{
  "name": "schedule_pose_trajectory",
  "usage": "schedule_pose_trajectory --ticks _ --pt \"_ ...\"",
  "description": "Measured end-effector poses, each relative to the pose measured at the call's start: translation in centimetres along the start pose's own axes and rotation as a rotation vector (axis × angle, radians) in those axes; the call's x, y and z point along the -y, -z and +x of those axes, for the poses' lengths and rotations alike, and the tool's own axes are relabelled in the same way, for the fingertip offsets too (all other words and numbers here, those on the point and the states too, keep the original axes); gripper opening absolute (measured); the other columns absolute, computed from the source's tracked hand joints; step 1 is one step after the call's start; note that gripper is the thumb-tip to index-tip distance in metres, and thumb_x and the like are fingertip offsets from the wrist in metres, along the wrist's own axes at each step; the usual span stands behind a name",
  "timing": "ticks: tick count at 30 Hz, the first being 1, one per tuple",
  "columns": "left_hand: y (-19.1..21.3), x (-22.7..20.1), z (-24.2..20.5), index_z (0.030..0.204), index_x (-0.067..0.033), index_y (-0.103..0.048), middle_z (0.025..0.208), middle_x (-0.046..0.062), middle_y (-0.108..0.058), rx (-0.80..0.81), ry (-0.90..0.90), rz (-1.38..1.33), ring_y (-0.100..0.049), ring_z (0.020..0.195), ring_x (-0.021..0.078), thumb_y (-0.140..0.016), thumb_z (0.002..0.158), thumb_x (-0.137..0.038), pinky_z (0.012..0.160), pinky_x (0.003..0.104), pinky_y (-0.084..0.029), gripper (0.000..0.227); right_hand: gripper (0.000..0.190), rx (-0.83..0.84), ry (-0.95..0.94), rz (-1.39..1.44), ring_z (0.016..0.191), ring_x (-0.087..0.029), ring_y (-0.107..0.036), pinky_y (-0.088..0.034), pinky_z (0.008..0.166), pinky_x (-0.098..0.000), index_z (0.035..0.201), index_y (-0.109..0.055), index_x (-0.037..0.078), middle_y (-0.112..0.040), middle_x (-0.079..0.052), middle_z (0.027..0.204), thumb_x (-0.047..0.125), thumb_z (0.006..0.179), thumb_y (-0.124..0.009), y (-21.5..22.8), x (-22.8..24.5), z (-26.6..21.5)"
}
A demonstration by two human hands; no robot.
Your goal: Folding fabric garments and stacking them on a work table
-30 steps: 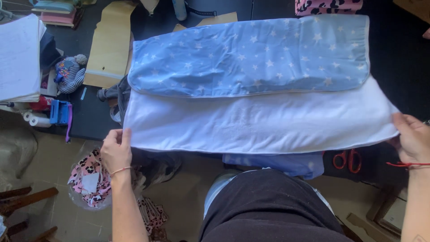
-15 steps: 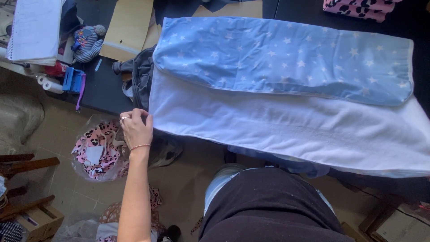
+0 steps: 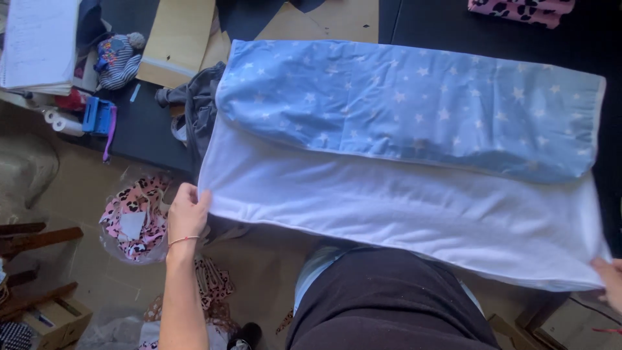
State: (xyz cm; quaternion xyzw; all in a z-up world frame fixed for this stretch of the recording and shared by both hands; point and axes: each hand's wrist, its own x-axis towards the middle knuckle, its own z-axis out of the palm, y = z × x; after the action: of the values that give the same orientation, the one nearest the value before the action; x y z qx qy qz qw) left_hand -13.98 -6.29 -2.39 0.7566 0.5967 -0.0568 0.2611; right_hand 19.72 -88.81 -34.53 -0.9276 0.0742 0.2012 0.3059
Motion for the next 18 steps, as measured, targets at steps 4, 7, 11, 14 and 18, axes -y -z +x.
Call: schedule_pose_trajectory --ticks 4,7,11,14,18 --pt "-1.2 -1.8 0.6 0.090 -0.0099 -0.048 0.089 0.006 -0.054 -0.138 -0.183 -0.051 -0.053 0.076 0.0200 -0.049 0.072 -0.013 0.071 0.037 -0.040 0.019 0.019 -0.143 0.135 -0.016 0.058 -0.016 -0.038 -0.032 0.052 -0.0280 0.104 -0.058 0.000 -0.043 -0.008 0.071 0.015 0.094 -0.064 -1.4 14.1 -5.0" --pt "-1.9 -5.5 2.2 0.096 -0.0133 -0.059 0.086 0.002 -0.061 -0.047 -0.118 -0.215 -0.058 0.077 0.0153 -0.056 0.074 -0.030 0.071 0.030 -0.043 0.028 0.019 -0.160 0.195 0.190 0.063 -0.024 -0.049 -0.040 0.059 -0.0311 0.116 -0.045 -0.003 -0.051 -0.020 0.092 0.015 0.113 -0.042 -1.5 23.9 -5.2" --pt "-3.7 -10.0 4.6 0.113 -0.0116 -0.050 0.099 0.000 -0.060 0.209 -0.023 -0.674 -0.060 0.083 0.0086 -0.055 0.079 -0.032 0.062 0.023 -0.046 0.040 0.027 0.065 -0.023 0.561 0.067 -0.024 -0.057 -0.048 0.056 -0.0289 0.111 -0.044 0.002 -0.056 -0.020 0.089 0.027 0.100 -0.048 -2.6 35.0 -5.4" --pt "-5.7 -10.5 7.7 0.101 -0.0130 -0.052 0.081 0.000 -0.054 0.217 0.014 -0.750 -0.052 0.072 0.0079 -0.058 0.078 -0.033 0.060 0.023 -0.045 0.031 0.021 0.077 -0.160 0.724 0.064 -0.015 -0.056 -0.045 0.051 -0.0250 0.088 -0.041 0.012 -0.054 -0.008 0.077 0.022 0.088 -0.059 -3.0 36.3 -3.8" --pt "-5.0 -15.3 11.6 0.123 -0.0176 -0.042 0.125 0.004 -0.050 0.639 0.210 -1.434 -0.047 0.113 0.0188 -0.054 0.071 -0.027 0.096 0.033 -0.038 0.054 0.013 0.080 -0.185 0.738 0.061 -0.007 -0.053 -0.035 0.041 -0.0218 0.081 -0.051 0.021 -0.057 0.003 0.076 0.019 0.083 -0.063 -1.1 38.8 0.5"
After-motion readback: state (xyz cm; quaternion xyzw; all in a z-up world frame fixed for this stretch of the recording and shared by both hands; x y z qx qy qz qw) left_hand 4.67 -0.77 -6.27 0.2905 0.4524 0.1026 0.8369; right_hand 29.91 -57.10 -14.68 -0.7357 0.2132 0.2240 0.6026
